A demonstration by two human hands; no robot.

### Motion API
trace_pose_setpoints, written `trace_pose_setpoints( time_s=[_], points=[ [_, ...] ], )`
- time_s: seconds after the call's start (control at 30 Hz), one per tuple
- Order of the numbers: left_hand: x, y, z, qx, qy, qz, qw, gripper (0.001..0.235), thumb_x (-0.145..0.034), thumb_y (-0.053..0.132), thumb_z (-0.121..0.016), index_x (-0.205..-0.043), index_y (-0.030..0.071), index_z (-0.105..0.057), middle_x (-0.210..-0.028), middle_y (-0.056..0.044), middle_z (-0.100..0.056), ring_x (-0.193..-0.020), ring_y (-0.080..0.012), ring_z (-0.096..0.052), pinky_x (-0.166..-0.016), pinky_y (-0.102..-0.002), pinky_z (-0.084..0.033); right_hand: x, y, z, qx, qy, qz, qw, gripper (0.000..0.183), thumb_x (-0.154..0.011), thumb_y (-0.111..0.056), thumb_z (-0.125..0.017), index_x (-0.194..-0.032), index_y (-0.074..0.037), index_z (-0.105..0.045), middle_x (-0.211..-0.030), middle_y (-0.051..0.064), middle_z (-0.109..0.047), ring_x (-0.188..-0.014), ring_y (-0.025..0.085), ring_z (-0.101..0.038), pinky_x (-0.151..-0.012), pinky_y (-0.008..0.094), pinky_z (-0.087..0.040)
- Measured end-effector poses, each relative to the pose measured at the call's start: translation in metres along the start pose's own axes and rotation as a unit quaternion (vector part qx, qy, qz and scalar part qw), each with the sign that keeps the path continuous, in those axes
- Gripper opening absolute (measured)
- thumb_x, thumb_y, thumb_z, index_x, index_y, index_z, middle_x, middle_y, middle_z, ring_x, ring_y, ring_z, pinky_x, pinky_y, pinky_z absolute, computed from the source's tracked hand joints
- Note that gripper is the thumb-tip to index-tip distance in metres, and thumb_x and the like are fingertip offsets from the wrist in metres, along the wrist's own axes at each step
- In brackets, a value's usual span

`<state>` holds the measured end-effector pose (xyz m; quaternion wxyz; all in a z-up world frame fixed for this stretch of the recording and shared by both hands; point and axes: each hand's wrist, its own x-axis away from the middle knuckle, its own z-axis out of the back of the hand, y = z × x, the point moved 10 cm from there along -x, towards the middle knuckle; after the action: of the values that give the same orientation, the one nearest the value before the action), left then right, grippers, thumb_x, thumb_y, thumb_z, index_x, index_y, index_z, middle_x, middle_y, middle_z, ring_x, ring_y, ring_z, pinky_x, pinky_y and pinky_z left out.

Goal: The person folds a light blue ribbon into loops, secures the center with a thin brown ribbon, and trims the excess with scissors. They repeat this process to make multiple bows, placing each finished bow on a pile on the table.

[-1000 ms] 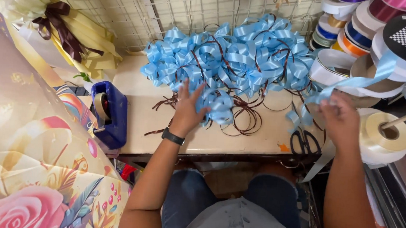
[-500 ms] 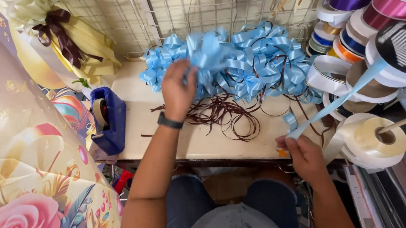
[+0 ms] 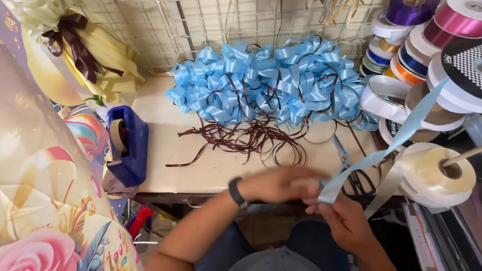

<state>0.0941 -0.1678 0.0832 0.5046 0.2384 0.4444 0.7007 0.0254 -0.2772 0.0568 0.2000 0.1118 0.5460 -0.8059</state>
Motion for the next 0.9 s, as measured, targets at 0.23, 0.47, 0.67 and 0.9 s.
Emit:
trace_pose_setpoints(
  time_s=[0.23,0.47,0.67,0.9],
  points=[
    [0.029,-0.032,-0.015,0.092,0.029,-0.035,0.995,0.049,-0.1,0.05,-0.06,-0.13,0.012,-0.066,-0.12,-0.002,-0.073,-0.106,-0.0145,-0.067,-0.094,-0.03,-0.052,0.007,0.007,0.013,-0.343,0.037,0.026,0.938,0.041,-0.112,-0.029,-0.052,-0.108,0.007,-0.072,-0.109,0.025,-0.073,-0.075,0.026,-0.068,-0.066,0.039,-0.054],
    [0.067,0.006,0.035,0.143,0.213,-0.036,0.966,0.025,-0.103,0.029,-0.063,-0.119,0.011,-0.059,-0.114,-0.006,-0.065,-0.103,-0.0184,-0.062,-0.093,-0.034,-0.053,0.011,0.033,0.033,-0.392,0.103,0.013,0.914,0.038,-0.114,-0.024,-0.05,-0.107,0.007,-0.071,-0.1,0.026,-0.074,-0.087,0.035,-0.073,-0.075,0.042,-0.061],
    [0.066,0.023,-0.033,0.006,0.112,0.03,0.993,0.045,-0.098,0.045,-0.06,-0.127,0.012,-0.051,-0.112,-0.009,-0.063,-0.098,-0.0258,-0.062,-0.085,-0.039,-0.046,0.009,0.013,-0.025,-0.246,0.027,-0.068,0.966,0.044,-0.105,-0.031,-0.054,-0.103,0.007,-0.077,-0.094,0.018,-0.083,-0.066,0.022,-0.065,-0.059,0.033,-0.053],
    [0.135,0.01,-0.02,0.101,-0.023,-0.072,0.992,0.035,-0.116,0.034,-0.041,-0.105,0.013,-0.067,-0.09,0.001,-0.07,-0.074,-0.0125,-0.063,-0.07,-0.026,-0.05,0.003,0.065,0.042,-0.62,0.01,-0.07,0.781,0.033,-0.114,-0.028,-0.051,-0.122,-0.001,-0.068,-0.097,0.01,-0.077,-0.055,0.009,-0.057,-0.049,0.02,-0.043]
  ],
)
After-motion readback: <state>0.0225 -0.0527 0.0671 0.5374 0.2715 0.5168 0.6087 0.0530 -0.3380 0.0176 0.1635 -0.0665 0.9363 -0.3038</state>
